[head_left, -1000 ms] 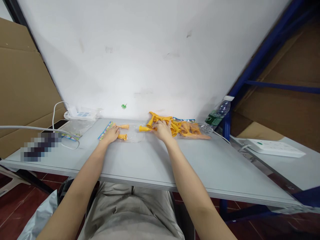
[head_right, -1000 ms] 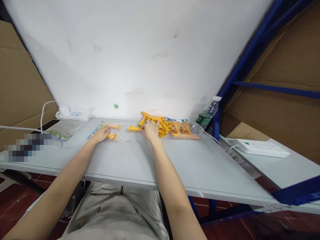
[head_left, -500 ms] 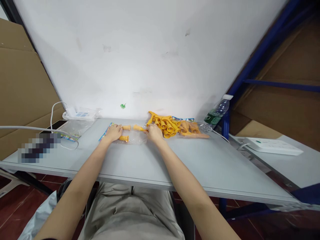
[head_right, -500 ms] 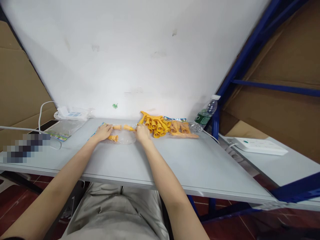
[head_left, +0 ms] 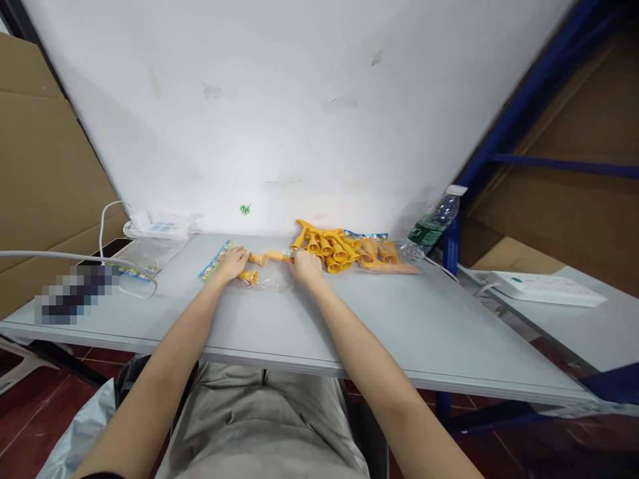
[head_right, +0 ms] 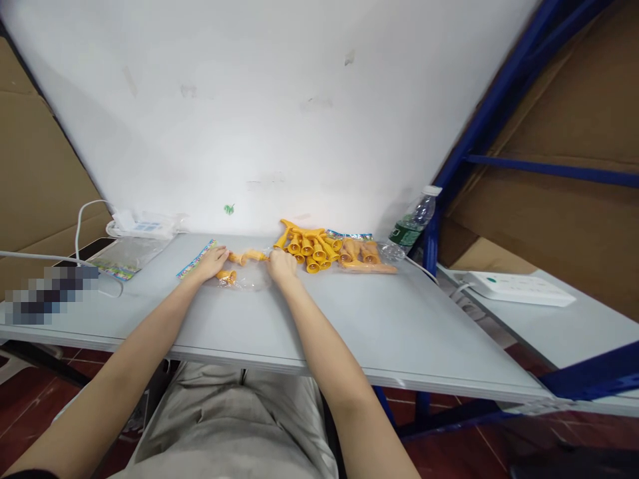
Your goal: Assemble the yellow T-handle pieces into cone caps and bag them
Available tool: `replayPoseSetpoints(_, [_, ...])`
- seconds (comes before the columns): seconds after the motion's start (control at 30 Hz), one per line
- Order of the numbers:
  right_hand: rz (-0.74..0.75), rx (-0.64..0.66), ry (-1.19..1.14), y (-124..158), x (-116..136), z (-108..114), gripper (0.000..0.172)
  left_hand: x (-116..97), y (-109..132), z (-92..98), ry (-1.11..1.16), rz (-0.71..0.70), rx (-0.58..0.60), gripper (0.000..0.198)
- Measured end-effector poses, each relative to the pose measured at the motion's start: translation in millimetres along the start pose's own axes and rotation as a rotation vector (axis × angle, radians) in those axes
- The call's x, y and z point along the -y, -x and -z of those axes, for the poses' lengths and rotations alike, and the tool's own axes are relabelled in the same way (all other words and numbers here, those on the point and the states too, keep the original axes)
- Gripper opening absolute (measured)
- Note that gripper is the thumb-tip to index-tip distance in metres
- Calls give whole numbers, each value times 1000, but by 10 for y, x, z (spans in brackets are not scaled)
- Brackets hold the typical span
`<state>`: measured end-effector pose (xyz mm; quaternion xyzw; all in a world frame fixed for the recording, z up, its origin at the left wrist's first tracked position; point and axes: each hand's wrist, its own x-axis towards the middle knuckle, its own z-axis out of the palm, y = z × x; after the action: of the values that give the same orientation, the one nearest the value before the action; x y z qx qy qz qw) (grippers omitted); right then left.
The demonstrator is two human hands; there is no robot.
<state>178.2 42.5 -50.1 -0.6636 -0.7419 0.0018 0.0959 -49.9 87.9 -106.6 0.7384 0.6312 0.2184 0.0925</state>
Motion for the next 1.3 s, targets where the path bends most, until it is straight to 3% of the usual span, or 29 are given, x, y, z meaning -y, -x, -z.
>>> replayPoseSetpoints(0.53, [10,-6,2,25,31,-50,30,-39,65,18,70,-60,-83,46])
replayPoseSetpoints(0.6, [36,-8,2,33,85,-60,30,-53,75,42,126,2,-163,44])
replayPoseSetpoints(0.7, [64,-12,-10,23,157,-90,28,-60,87,98,260,202,-298,41])
replayPoseSetpoints(0.77, [88,-34,-43,-9,177,-135,28,-53,90,129,361,307,-313,40])
replayPoseSetpoints(1.0, [359,-176,-517,-290,86,-537,22,-16,52,93,574,353,-347,34])
replayPoseSetpoints(1.13, [420,-109,-716,-488,36,-742,16,20,16,51,666,368,-400,33])
replayPoseSetpoints(1.3, [501,5,-810,-587,-8,-755,27,57,-11,35,728,385,-400,34])
